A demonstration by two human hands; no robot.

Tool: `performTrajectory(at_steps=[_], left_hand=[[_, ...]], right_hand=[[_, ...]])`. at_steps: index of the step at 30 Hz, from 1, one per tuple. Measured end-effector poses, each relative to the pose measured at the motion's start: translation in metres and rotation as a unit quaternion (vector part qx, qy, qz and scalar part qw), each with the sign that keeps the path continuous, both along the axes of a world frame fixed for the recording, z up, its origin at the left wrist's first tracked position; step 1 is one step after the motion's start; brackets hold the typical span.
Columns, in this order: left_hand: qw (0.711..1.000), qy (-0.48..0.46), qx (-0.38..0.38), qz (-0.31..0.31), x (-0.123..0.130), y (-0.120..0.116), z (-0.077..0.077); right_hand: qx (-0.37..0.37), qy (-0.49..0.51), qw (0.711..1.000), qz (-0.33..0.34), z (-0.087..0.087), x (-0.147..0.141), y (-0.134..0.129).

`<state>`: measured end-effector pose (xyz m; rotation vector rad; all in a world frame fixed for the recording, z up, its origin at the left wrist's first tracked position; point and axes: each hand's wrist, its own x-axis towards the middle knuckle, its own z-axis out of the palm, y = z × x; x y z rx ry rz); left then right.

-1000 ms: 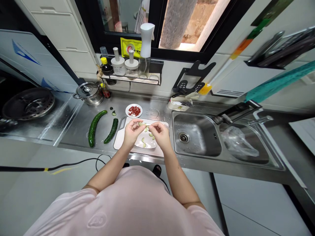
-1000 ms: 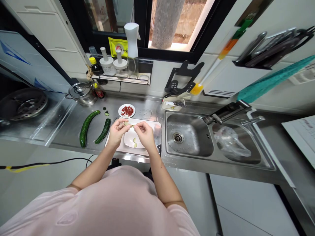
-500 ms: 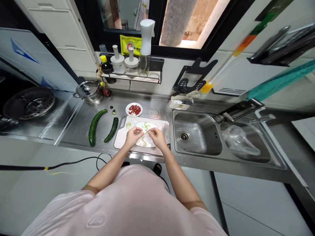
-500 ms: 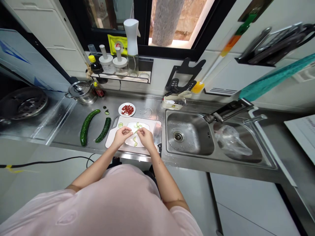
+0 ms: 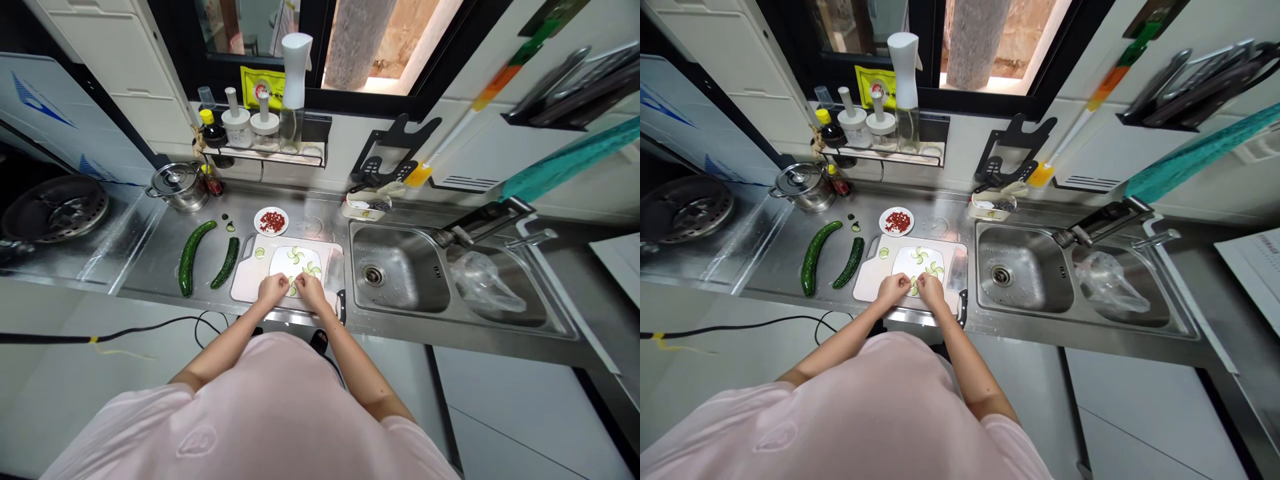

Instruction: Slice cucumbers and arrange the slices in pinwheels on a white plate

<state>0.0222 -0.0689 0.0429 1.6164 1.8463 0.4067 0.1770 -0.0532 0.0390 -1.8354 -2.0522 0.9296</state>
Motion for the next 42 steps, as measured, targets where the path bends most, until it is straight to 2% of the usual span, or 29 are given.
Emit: performTrajectory(at_steps=[6,15,27,33,37,39,42], left_hand=[[0.997,0.072,-0.008,-0.017,0.006,0.0,0.003],[0.994,0.108,0.003,-0.031,0.007,0.0,0.003],[0.993,0.11,0.009,-0.043,0.004,-0.001,0.0],[0.994,0.081,0.051,-0.046,0.0,-0.002,-0.001],[0.985,0.072,0.108,-0.115,-0.007,-0.01,-0.004],[0.975,0.08,0.134,-0.161,-0.009,-0.014,-0.008],[0.962,0.094,0.166,-0.193,-0.009,-0.018,-0.015]], right_hand=[[-0.005,-0.056,0.998,0.014,0.0,-0.003,-0.001],[-0.001,-0.101,0.994,0.038,-0.001,-0.004,-0.002],[0.022,-0.147,0.987,0.059,0.003,-0.007,-0.004],[0.047,-0.134,0.99,0.025,0.002,0.005,-0.005],[0.059,-0.126,0.99,0.003,0.002,0.015,-0.009],[0.063,-0.123,0.99,0.009,0.002,0.017,-0.013],[0.06,-0.125,0.99,0.026,0.0,0.015,-0.016]])
